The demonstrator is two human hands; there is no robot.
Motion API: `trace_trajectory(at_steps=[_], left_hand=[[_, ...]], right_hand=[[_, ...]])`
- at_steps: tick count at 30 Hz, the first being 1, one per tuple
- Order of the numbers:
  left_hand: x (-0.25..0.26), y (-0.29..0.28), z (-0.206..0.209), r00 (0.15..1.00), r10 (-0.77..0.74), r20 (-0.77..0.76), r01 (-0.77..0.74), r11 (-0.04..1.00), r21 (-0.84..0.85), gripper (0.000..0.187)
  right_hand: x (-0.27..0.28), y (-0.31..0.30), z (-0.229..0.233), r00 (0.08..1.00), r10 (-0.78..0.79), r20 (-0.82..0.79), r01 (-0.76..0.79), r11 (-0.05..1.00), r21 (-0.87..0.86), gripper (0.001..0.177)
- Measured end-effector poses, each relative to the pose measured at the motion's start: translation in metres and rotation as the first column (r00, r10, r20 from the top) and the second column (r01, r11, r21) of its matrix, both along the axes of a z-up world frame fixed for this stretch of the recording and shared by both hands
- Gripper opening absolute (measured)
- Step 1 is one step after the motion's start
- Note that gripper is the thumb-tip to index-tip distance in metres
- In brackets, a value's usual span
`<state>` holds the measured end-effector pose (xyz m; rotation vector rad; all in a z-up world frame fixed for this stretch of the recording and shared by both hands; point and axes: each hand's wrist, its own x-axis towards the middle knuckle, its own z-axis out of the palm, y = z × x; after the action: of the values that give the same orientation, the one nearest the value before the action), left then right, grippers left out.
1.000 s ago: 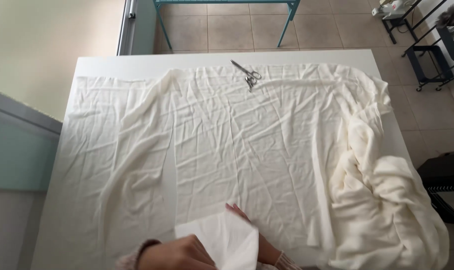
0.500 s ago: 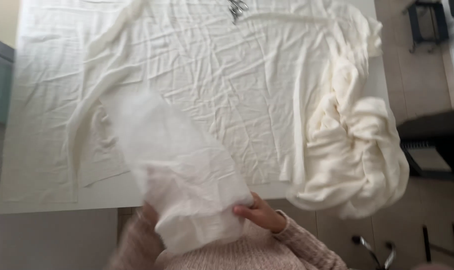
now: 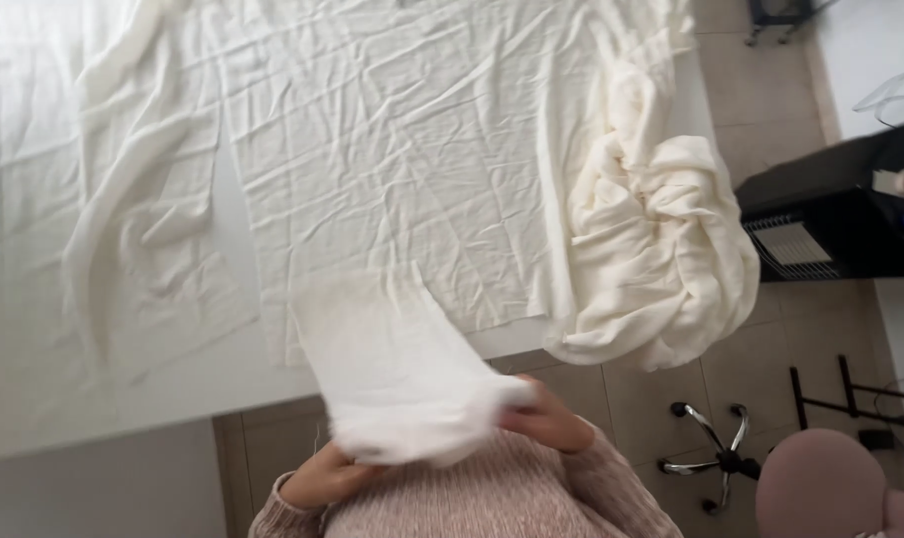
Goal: Cutting a large piece of white fabric into sections using scissors on a table.
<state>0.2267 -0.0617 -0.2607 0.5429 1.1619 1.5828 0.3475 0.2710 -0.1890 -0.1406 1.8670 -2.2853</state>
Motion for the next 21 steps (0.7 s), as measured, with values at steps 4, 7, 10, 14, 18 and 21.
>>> trace_trajectory(at_steps=[4, 7, 10, 14, 18, 21], left_hand=[[-0.058, 0.041, 0.079, 0.997, 0.041, -0.058, -0.045, 0.996, -0.071, 0.033], [-0.098, 0.058, -0.020, 0.606, 0.101, -0.789, -0.378, 0.909, -0.174, 0.043], [-0.106, 0.122, -0.007, 0.308, 0.199, -0.930, -0.570, 0.821, -0.013, 0.050], [-0.108, 0.200, -0.072, 0.012, -0.125, -0.992, -0.574, 0.811, -0.109, 0.062], [-0.100, 0.222, -0.101, 0.026, -0.225, -0.974, -0.602, 0.774, -0.195, 0.061], [-0.109, 0.219, -0.104, 0.017, -0.249, -0.968, -0.622, 0.756, -0.206, 0.060]], right_hand=[[0.145, 0.017, 0.058, 0.789, -0.370, -0.490, 0.562, 0.758, 0.331, 0.023], [0.079, 0.087, 0.136, 0.285, -0.233, -0.930, 0.929, -0.174, 0.328, 0.047], [0.078, 0.088, 0.121, 0.350, -0.226, -0.909, 0.876, -0.264, 0.403, 0.042], [0.024, 0.115, 0.077, 0.477, -0.209, -0.854, 0.743, -0.424, 0.518, 0.033], [-0.043, 0.180, 0.010, 0.588, -0.172, -0.790, 0.604, -0.557, 0.570, 0.026], [-0.050, 0.230, -0.067, 0.665, -0.162, -0.729, 0.494, -0.636, 0.592, 0.024]])
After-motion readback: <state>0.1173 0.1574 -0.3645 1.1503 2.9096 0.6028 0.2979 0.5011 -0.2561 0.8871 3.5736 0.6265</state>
